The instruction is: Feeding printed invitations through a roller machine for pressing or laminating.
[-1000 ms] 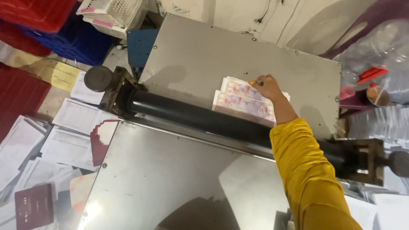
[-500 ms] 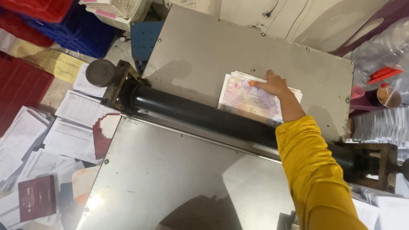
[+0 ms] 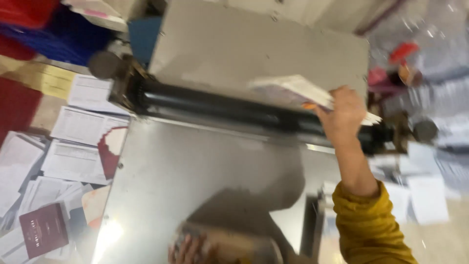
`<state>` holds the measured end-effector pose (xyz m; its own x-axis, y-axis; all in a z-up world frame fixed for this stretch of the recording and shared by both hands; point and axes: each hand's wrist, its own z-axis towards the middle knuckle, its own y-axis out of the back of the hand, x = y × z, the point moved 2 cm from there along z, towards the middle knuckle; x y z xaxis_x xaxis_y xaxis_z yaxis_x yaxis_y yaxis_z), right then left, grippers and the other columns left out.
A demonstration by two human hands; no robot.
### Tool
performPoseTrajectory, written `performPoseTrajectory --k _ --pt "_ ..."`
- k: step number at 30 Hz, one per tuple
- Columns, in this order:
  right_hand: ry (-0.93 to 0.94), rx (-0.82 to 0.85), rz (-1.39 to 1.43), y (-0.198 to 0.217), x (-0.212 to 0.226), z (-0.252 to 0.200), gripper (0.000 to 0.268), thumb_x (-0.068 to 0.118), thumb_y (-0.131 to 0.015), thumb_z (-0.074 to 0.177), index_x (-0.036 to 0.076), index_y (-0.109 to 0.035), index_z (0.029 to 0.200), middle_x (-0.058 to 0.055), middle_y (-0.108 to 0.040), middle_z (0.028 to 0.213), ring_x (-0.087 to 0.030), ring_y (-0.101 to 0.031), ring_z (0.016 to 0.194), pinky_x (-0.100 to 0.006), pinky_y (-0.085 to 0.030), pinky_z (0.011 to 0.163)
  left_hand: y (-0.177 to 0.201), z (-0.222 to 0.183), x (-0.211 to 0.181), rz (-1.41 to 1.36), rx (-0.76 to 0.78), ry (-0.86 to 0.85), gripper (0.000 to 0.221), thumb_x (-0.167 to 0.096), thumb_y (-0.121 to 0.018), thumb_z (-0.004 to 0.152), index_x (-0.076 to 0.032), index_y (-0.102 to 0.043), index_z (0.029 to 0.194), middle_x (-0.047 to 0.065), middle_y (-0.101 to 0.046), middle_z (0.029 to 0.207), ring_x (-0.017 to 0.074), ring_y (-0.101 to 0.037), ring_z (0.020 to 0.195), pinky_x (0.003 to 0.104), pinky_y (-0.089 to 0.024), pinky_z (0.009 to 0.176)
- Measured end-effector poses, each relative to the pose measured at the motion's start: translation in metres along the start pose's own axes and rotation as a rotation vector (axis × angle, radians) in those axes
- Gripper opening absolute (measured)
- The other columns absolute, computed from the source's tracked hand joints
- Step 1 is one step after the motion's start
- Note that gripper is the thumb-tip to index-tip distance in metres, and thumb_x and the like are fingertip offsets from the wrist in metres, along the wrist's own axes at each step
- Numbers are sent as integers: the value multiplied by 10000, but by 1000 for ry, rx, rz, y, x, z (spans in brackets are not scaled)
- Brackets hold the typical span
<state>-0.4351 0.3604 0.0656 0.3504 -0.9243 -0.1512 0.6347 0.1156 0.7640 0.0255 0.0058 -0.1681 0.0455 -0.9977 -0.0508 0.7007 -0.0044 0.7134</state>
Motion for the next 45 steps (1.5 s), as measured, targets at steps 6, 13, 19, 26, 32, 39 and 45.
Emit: performPoseTrajectory --k 6,13,19,26,32,39,45 --pt "-626 64 219 170 -62 -127 738 604 -932 994 78 -429 872 -7 -368 750 -170 -298 727 -421 -271 648 55 86 13 -333 351 -215 825 -725 -696 885 -335 -455 1571 82 -455 1627 358 -345 1527 619 -148 1244" --pt "-1124 314 288 290 -31 -249 516 374 -793 1084 29 -548 789 -13 -447 688 -122 -382 617 -363 -245 462 71 123 3 -406 309 -150 618 -457 -781 899 -340 -581 1473 74 -543 1561 336 -369 1524 573 -159 1260" --pt "-1425 800 24 178 -24 -464 991 734 -532 864 224 -242 1663 -213 -313 1585 -443 -373 1435 -624 -354 1127 68 132 4 -427 309 -177 568 -90 -661 923 -300 -621 1449 67 -528 1581 321 -362 1532 549 -155 1268" --pt "-756 322 164 154 -27 -408 627 401 -691 1065 -90 -557 1431 -362 -554 1294 -496 -557 1136 -573 -443 1019 53 127 -8 -354 331 -204 628 -648 -481 1008 -366 -459 1569 38 -425 1659 334 -351 1544 595 -231 1212" --pt "-458 543 986 168 110 -254 244 149 -718 953 62 -757 1177 -127 -766 1124 -280 -744 1036 -368 -588 924 93 165 -24 -363 238 -186 494 -515 -416 1100 -398 -452 1578 26 -419 1669 293 -306 1571 498 -121 1262" --pt "-260 979 1203 144 207 -182 204 207 -787 865 64 -817 1008 -139 -805 921 -299 -788 878 -423 -625 817 93 165 -28 -310 44 -180 382 -359 -426 1125 -432 -613 1450 24 -556 1539 308 -500 1459 528 -235 1230" --pt "-245 1065 1232 127 202 -194 217 200 -795 873 47 -814 1025 -131 -814 934 -263 -770 882 -383 -606 793 99 162 -31 -355 97 -122 419 -288 -449 1114 -438 -590 1478 -3 -557 1545 302 -485 1471 532 -238 1233"
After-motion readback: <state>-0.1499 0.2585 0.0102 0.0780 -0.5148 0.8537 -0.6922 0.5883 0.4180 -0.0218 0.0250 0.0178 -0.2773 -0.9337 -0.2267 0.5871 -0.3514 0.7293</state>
